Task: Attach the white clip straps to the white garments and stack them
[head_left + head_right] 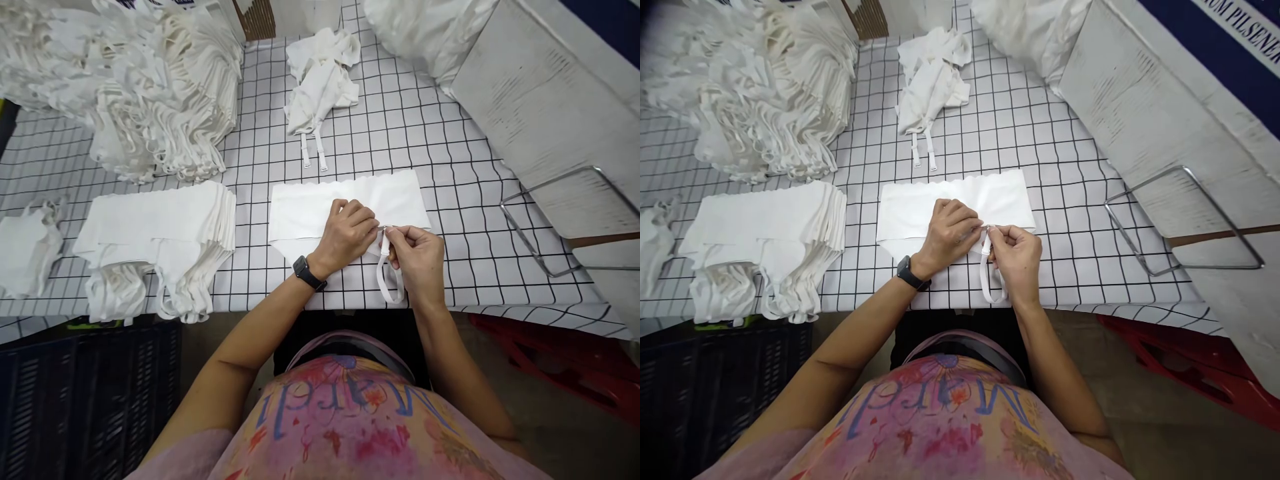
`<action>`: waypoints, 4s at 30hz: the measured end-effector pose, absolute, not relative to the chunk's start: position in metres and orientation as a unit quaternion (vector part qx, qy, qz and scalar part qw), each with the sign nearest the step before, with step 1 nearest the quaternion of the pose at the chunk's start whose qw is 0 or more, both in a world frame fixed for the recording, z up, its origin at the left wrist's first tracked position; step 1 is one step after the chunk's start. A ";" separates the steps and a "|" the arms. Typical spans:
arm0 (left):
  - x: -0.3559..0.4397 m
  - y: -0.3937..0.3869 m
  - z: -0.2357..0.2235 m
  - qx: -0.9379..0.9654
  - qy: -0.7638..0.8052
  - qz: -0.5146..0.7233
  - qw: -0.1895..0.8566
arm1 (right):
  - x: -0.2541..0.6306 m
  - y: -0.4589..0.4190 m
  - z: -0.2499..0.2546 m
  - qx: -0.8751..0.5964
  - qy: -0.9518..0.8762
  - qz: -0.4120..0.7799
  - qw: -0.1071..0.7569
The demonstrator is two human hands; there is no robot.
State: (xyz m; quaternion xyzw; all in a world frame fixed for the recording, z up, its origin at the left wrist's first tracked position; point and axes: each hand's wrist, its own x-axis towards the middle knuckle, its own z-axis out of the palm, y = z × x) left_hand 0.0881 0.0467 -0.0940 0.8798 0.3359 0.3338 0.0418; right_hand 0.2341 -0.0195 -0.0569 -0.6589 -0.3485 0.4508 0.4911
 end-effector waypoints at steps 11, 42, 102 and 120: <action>0.091 0.045 -0.094 0.892 0.316 0.324 0.005 | 0.235 -0.017 -0.055 -0.653 -0.358 0.473 0.471; 0.095 0.046 -0.097 0.914 0.310 0.261 0.034 | 0.252 -0.007 -0.059 -0.636 -0.379 0.571 0.356; -0.043 -0.131 -0.103 0.844 0.464 0.262 0.050 | 0.193 -0.205 -0.049 -0.465 -0.514 0.686 0.222; -0.042 -0.131 -0.104 0.834 0.472 0.280 0.054 | 0.194 -0.177 -0.012 -0.447 -0.522 0.638 0.347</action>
